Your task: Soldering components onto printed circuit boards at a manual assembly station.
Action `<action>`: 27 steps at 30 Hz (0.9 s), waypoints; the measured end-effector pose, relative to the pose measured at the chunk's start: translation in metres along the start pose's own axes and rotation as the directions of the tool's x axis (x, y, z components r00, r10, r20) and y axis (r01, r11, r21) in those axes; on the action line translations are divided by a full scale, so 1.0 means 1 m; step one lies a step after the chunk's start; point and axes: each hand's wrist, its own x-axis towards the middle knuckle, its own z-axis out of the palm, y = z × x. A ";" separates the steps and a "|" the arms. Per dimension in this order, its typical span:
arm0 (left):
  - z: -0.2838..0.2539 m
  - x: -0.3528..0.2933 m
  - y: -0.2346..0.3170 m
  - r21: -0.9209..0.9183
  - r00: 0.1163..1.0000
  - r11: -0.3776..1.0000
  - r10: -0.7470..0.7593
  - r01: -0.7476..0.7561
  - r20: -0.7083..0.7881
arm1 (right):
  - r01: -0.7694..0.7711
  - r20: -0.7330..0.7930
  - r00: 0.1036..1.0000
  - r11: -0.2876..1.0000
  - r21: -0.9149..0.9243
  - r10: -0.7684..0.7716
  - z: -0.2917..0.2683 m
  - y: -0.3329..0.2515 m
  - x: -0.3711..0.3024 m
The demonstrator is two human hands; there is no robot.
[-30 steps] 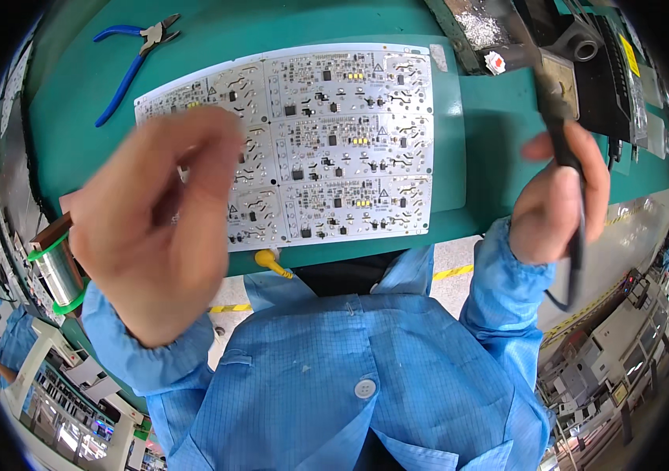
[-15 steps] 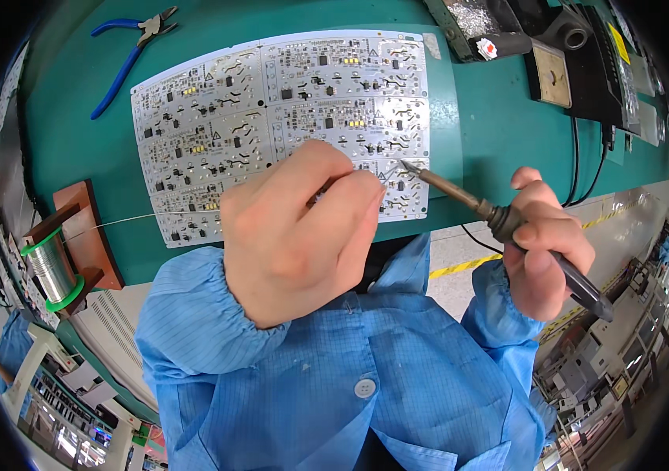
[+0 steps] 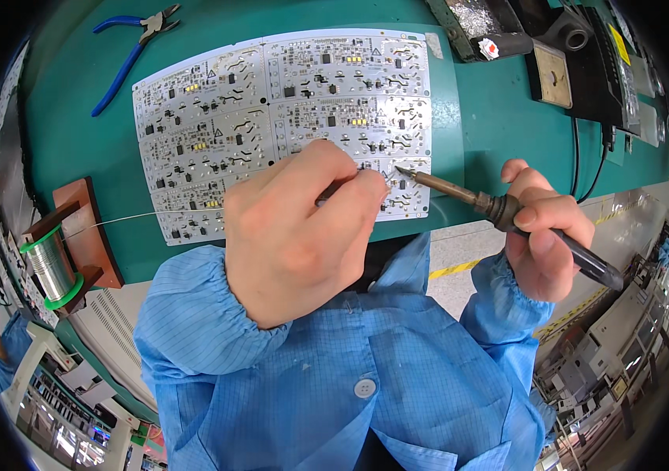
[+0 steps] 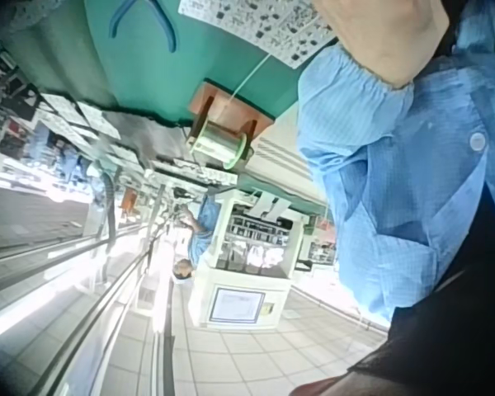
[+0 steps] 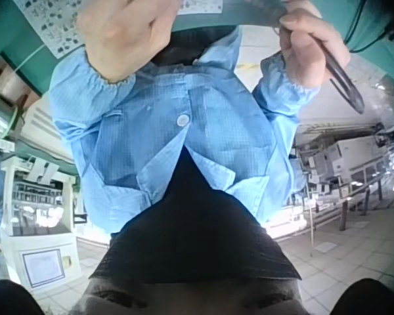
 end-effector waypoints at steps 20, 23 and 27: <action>-0.100 -0.039 -0.071 0.141 0.803 0.818 -0.489 0.558 -0.341 | -0.161 -0.356 0.932 0.799 -0.579 -0.070 0.025 0.032 0.036; -0.096 -0.044 -0.076 -0.032 0.779 0.838 -0.520 0.545 -0.351 | -0.090 -0.373 0.917 0.841 -0.533 -0.138 0.030 0.035 0.036; -0.086 -0.038 -0.066 -0.023 0.798 0.829 -0.544 0.558 -0.260 | -0.118 -0.386 0.922 0.922 -0.369 -0.037 0.058 0.030 0.028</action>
